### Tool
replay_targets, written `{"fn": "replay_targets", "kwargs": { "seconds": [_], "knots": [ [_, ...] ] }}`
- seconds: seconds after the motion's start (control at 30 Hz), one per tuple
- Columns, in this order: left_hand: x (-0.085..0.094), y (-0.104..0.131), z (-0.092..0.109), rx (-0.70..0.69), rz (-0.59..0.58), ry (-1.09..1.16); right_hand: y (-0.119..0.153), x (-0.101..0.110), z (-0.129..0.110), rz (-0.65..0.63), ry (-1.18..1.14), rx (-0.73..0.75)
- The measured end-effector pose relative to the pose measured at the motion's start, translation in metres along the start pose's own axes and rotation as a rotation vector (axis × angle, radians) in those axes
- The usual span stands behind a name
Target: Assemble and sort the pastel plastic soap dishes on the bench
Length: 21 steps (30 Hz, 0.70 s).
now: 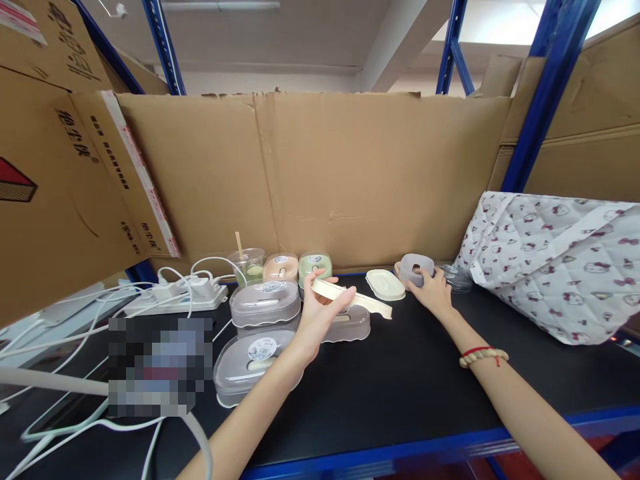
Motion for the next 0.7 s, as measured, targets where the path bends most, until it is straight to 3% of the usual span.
{"fn": "replay_targets", "kwargs": {
  "seconds": [0.27,0.5,0.7],
  "knots": [
    [-0.002,0.001,0.002,0.003,-0.006,0.009,-0.007,0.004,0.010,-0.008,-0.099,0.012],
    [0.000,0.001,0.003,0.007,-0.004,-0.003,-0.016,0.010,0.009,0.212,-0.250,0.278],
    [-0.001,0.002,0.002,0.008,-0.018,0.005,-0.025,-0.010,0.018,0.158,-0.362,0.431]
  ]
}}
Point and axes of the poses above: each hand's wrist, its own y-axis away from the middle knuckle, its own x-axis out of the back of the hand, z = x × y, the point moved 8 cm from there along -y, towards the middle knuckle, and after that the axes turned 3 degrees about x, right-handed, at the moved point
